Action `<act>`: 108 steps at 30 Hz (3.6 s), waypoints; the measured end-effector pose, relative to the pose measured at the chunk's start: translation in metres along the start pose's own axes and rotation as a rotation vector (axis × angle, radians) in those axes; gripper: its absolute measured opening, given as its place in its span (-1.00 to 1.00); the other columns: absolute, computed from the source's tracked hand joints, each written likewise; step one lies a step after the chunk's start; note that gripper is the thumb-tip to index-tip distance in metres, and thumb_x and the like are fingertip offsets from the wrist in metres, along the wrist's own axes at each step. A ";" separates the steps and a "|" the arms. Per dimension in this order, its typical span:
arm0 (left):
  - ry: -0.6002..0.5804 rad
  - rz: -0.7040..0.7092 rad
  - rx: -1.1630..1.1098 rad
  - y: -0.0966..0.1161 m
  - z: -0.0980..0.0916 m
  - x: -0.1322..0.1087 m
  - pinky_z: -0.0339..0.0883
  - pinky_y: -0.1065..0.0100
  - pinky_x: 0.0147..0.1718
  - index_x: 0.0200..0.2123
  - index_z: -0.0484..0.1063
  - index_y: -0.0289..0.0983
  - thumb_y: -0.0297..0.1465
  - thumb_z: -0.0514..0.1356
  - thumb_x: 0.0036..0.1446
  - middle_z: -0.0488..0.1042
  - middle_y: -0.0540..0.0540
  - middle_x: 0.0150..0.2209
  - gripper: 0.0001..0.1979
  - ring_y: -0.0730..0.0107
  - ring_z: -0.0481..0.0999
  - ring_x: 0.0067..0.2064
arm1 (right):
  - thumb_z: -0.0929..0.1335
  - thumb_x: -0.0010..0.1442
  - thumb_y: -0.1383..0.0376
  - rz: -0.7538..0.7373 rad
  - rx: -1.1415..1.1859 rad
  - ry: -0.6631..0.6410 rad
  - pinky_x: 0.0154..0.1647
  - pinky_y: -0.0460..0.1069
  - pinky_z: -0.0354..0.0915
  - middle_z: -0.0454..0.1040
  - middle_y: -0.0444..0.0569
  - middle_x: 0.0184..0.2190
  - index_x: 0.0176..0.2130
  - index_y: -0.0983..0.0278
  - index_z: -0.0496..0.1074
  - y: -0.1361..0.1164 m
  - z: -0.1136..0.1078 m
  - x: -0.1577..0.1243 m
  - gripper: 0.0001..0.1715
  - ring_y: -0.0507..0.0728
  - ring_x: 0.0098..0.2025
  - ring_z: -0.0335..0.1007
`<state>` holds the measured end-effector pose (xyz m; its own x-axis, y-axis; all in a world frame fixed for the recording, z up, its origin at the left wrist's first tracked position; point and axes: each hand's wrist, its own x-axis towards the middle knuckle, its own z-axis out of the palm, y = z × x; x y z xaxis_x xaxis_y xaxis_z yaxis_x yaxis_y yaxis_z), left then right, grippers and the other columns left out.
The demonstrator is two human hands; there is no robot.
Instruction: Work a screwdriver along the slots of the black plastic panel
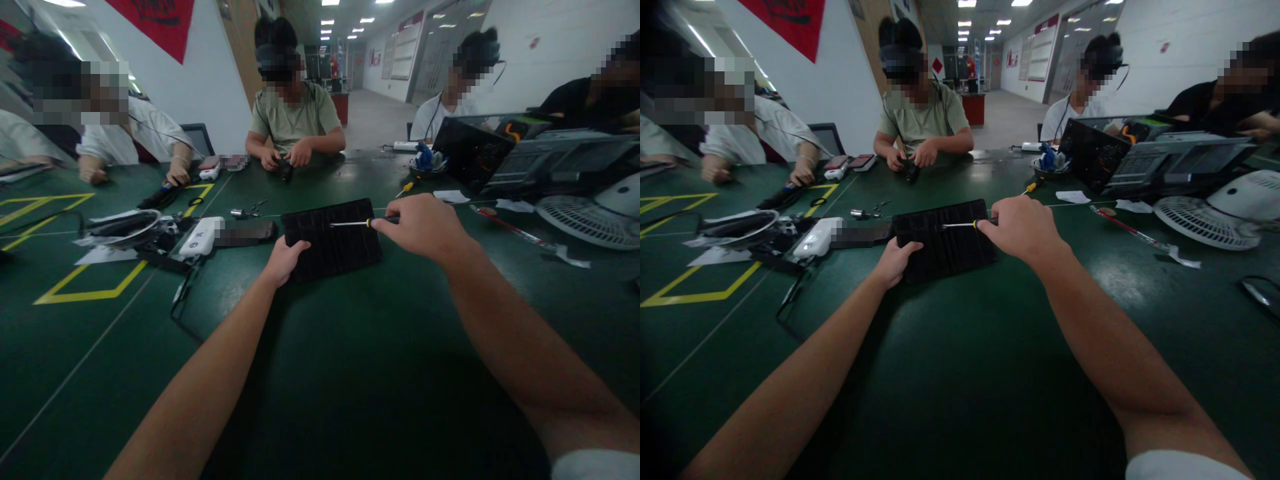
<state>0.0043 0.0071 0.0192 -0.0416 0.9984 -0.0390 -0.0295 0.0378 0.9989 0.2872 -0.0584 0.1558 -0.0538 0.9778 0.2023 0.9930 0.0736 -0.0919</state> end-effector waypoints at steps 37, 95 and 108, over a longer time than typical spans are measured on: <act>-0.018 0.010 -0.001 -0.001 -0.002 0.000 0.63 -0.07 0.18 -0.15 0.60 -0.22 -0.28 0.48 -0.15 0.74 -0.16 -0.13 -0.58 -0.09 0.75 0.05 | 0.45 0.36 -0.03 -0.031 -0.004 -0.028 -0.19 0.17 0.32 0.73 0.19 -0.13 -0.03 0.18 0.74 0.010 0.004 0.004 -0.57 0.42 -0.09 0.60; 0.019 0.003 -0.018 -0.005 0.002 0.004 0.58 -0.17 0.24 -0.13 0.58 -0.24 -0.36 0.45 -0.12 0.70 -0.19 -0.11 -0.59 -0.11 0.72 0.07 | 0.49 0.32 -0.05 -0.025 0.029 0.001 -0.14 0.22 0.35 0.71 0.18 -0.15 -0.07 0.14 0.77 0.012 0.003 0.003 -0.60 0.45 -0.07 0.60; 0.014 -0.001 -0.007 -0.002 0.003 0.003 0.59 -0.18 0.25 -0.14 0.57 -0.22 -0.34 0.46 -0.10 0.70 -0.17 -0.12 -0.61 -0.12 0.72 0.07 | 0.52 0.23 0.17 -0.066 0.052 0.017 -0.17 0.16 0.28 0.70 0.14 -0.14 -0.03 0.15 0.64 0.007 0.007 0.000 -0.70 0.40 -0.11 0.58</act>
<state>0.0074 0.0097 0.0167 -0.0559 0.9976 -0.0408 -0.0369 0.0388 0.9986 0.2936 -0.0567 0.1482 -0.1166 0.9670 0.2264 0.9805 0.1483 -0.1287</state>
